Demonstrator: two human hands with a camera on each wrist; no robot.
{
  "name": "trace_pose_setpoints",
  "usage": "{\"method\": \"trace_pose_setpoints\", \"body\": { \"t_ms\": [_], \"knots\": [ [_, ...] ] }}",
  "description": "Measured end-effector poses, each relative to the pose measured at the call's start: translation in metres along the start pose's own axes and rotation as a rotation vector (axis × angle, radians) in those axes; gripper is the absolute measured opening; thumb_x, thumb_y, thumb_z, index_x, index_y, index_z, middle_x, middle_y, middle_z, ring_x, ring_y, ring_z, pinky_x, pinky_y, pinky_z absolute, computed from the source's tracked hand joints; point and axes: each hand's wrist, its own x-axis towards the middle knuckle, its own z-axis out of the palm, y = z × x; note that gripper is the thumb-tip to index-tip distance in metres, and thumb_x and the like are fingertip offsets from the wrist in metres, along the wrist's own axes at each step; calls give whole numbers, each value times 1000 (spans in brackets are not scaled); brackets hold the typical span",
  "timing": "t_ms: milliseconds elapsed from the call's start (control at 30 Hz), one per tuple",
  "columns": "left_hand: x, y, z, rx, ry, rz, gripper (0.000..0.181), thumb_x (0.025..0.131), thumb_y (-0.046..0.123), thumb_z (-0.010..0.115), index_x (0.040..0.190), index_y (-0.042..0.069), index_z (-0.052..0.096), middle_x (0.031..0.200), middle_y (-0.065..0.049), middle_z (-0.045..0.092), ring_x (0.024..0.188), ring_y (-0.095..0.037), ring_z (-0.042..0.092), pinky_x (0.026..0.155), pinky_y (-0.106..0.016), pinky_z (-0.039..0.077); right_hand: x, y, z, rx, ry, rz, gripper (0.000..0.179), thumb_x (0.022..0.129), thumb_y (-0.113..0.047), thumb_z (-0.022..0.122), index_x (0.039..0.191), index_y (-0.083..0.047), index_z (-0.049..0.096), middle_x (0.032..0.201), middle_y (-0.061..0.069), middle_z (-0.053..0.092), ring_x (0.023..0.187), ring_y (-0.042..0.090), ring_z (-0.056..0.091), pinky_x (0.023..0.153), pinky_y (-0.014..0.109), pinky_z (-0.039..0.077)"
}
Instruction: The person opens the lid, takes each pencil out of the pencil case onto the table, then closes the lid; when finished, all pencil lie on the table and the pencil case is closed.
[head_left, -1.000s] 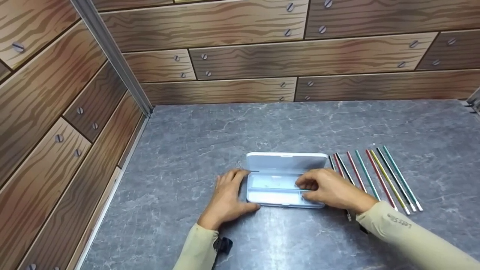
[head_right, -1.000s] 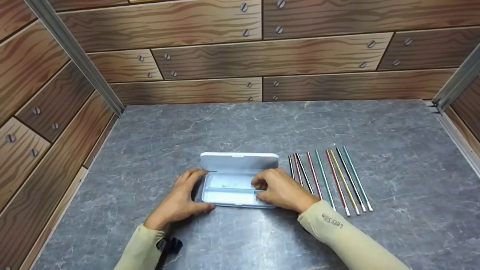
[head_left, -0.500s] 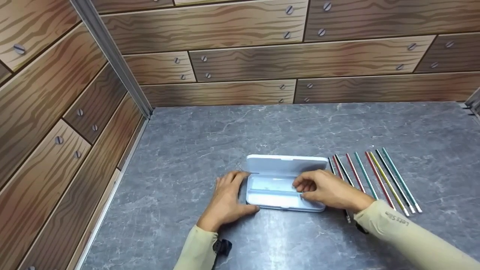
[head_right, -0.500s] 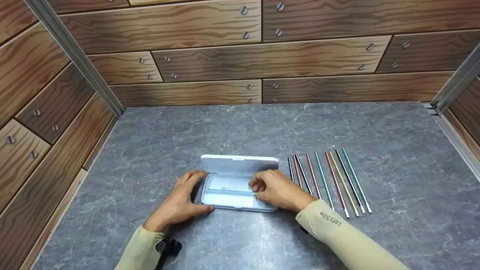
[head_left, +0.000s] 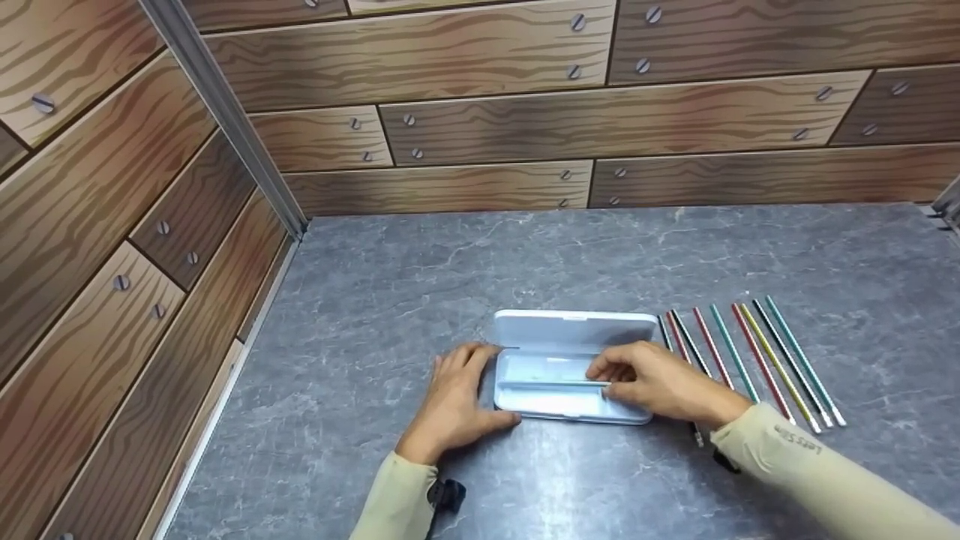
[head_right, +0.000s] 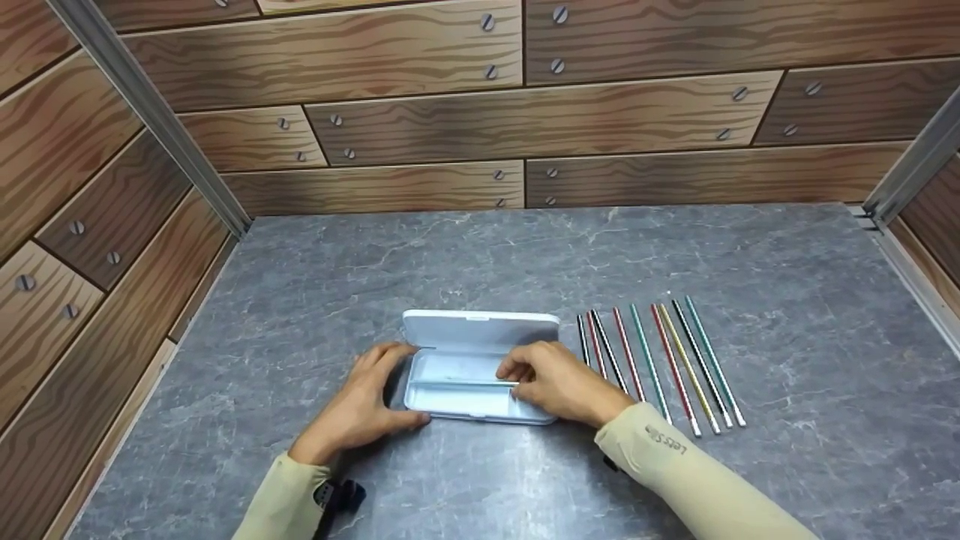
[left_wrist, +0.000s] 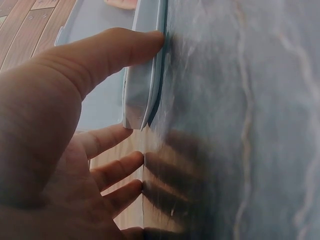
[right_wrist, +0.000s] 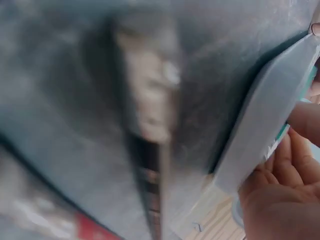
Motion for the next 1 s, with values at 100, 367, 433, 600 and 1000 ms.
{"method": "trace_pose_setpoints", "body": {
  "t_ms": [100,367,433,600,1000],
  "knots": [
    [0,0,0,0,-3,1,91,76,33,101,155,13,61,160,-18,58,158,-43,49,138,-79,16,-4,2,-2,-5,30,13,19,96,-12,82,115,-12,86,110,1,86,99,4,72,88,21,60],
    [-1,1,-1,-3,-8,1,91,78,33,101,156,13,60,161,-18,57,158,-43,48,138,-79,16,-14,0,-6,-202,121,-116,10,94,-13,87,103,-18,90,101,-4,84,94,13,77,85,32,65],
    [-1,1,-1,-8,-6,4,90,78,33,100,156,13,60,160,-18,57,158,-43,49,137,-80,16,-16,0,-6,-240,138,-148,11,93,-11,87,102,-17,90,100,-3,83,94,17,78,86,36,67],
    [0,1,0,-18,-8,3,89,78,33,100,155,12,61,161,-19,57,158,-43,48,136,-82,16,-25,2,-8,-283,178,-189,13,90,-8,89,100,-16,90,98,-4,82,92,20,77,88,43,67],
    [0,0,0,-12,-10,0,92,77,34,101,156,13,60,161,-20,57,159,-44,48,137,-81,14,-63,20,-26,-94,328,-194,17,89,-6,91,103,-16,91,99,-3,84,96,-4,71,88,7,56]
  ]
}}
